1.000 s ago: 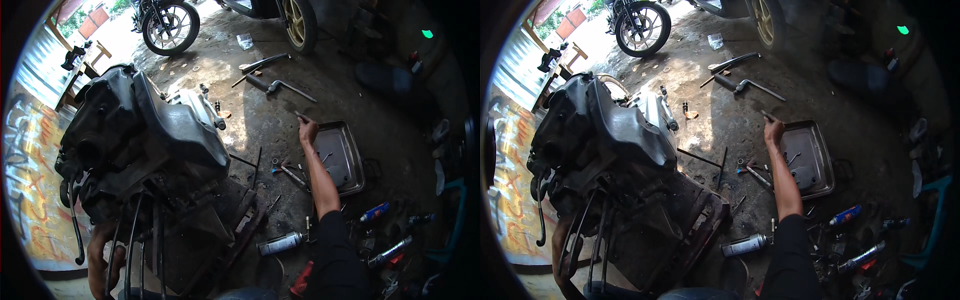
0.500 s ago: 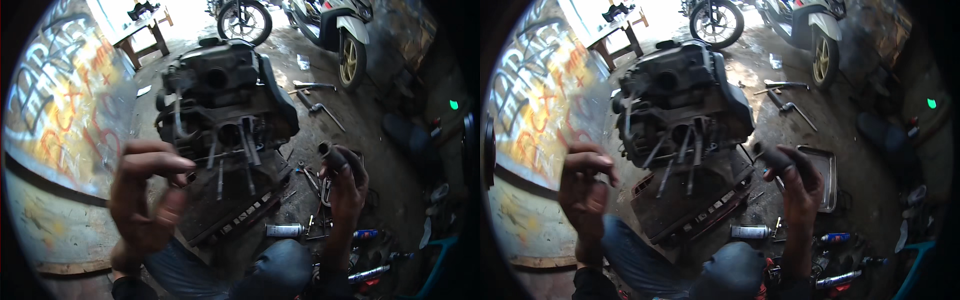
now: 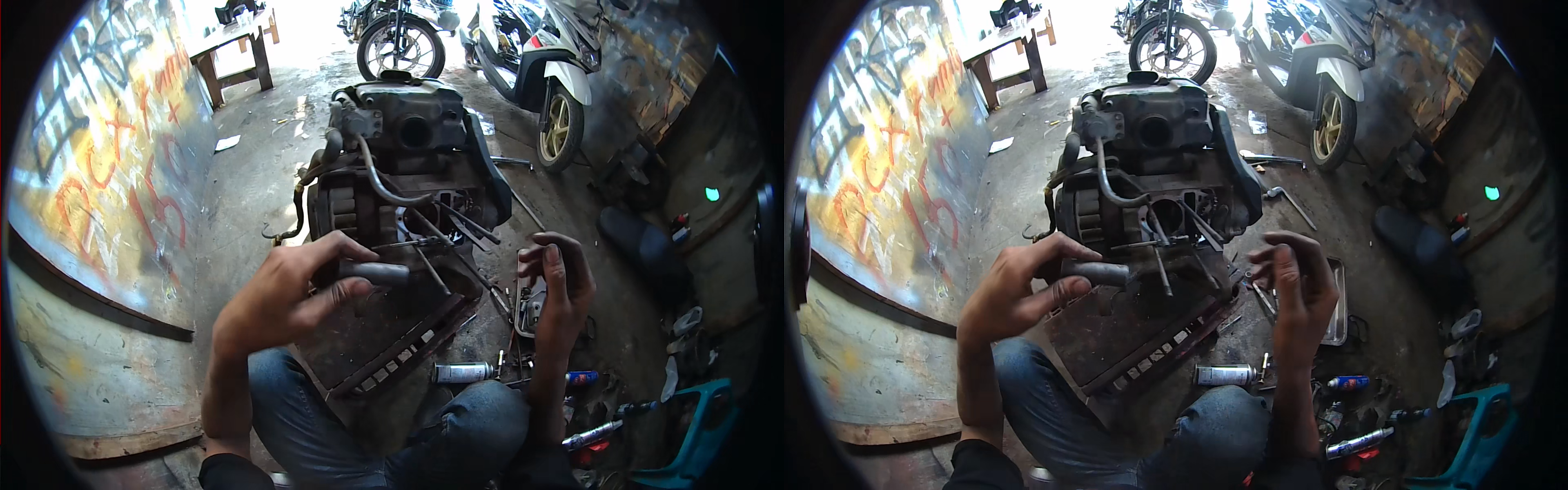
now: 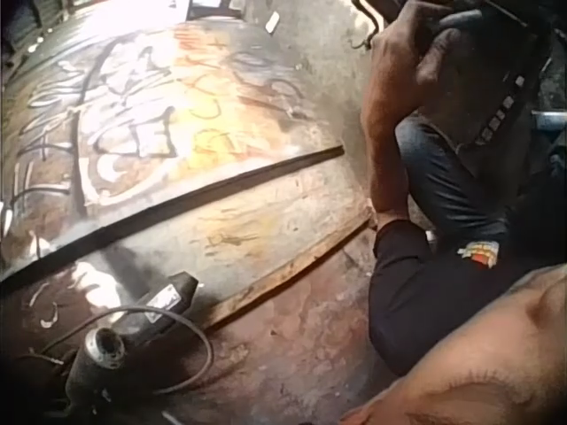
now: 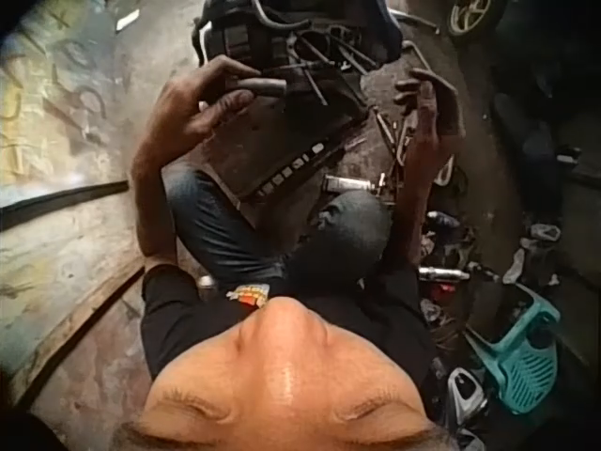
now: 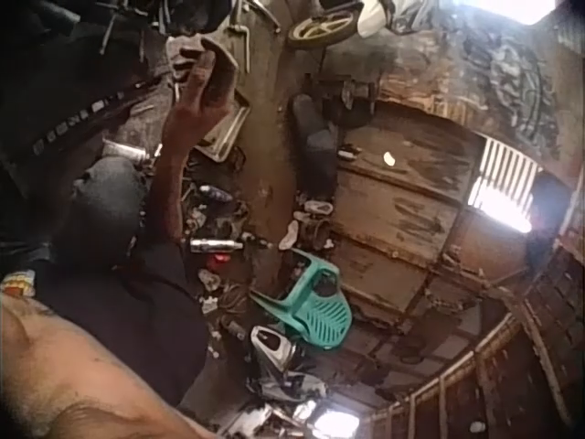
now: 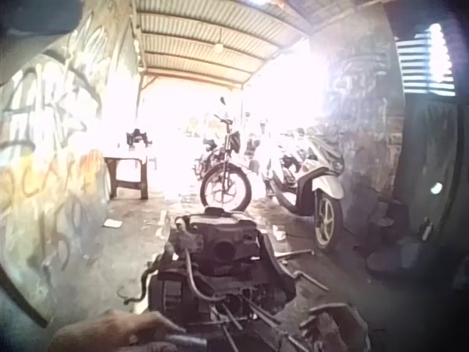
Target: Repairing and cleaning a motorcycle engine using tools and cleaning spray.
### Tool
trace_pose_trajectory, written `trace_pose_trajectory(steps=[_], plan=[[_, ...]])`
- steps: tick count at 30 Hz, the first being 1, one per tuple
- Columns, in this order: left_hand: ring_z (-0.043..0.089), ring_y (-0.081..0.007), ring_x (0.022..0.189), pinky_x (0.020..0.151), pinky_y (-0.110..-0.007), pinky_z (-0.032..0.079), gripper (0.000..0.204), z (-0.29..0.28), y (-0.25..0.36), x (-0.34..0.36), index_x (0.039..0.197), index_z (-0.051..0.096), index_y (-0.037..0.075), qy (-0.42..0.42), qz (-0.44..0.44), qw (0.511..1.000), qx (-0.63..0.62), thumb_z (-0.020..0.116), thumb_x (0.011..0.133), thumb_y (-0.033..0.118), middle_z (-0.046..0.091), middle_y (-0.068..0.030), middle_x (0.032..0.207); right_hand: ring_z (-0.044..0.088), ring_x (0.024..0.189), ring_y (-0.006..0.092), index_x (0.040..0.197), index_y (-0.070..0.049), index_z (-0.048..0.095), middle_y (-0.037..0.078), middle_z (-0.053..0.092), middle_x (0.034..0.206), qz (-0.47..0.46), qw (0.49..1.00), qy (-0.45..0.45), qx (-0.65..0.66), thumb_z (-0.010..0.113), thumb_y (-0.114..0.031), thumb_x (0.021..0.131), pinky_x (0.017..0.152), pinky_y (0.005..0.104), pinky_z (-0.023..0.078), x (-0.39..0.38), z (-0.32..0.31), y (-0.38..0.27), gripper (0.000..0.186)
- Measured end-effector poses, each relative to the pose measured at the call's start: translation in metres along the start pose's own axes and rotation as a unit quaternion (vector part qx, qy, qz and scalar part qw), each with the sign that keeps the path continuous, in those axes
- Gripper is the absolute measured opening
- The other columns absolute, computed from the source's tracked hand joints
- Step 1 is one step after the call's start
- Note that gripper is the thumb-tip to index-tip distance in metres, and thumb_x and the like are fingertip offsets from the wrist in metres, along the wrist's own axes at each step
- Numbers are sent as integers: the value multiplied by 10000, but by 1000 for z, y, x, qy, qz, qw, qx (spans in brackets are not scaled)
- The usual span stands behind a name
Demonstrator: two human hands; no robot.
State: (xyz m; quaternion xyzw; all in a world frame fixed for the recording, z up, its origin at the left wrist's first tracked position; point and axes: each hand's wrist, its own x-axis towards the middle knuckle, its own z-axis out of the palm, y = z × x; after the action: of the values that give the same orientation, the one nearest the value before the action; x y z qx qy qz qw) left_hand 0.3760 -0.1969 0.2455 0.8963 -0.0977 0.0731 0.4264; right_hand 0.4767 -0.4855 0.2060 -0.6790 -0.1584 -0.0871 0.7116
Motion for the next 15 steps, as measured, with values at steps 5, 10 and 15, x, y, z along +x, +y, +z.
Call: trace_pose_trajectory(steps=[5, 10, 15], plan=[[665, -224, 797, 735, -346, 499, 266, -4, -63, 5, 1036, 608, -24, 20, -9, 1000, 21, 705, 911, 189, 681, -150, 876, 611, 756, 71, 1104, 30, 691, 66, 720, 917, 67, 992, -50, -90, 624, -167, 983, 693, 230, 485, -2, 3, 61, 241], [654, -262, 831, 763, -390, 484, 278, -5, -65, 4, 1062, 541, -14, -3, -73, 997, -8, 690, 923, 175, 662, -178, 889, 616, 749, 57, 1065, 16, 716, 30, 712, 851, 136, 980, -120, -86, 671, -270, 963, 656, 209, 466, 12, 23, 85, 307], [648, -299, 841, 764, -415, 476, 324, 6, -72, 6, 1078, 492, -15, -4, -70, 997, 25, 691, 922, 188, 645, -203, 892, 631, 736, 65, 1064, -10, 727, 22, 710, 841, 191, 974, -120, -26, 716, -299, 926, 639, 218, 480, 21, 33, 90, 321]])
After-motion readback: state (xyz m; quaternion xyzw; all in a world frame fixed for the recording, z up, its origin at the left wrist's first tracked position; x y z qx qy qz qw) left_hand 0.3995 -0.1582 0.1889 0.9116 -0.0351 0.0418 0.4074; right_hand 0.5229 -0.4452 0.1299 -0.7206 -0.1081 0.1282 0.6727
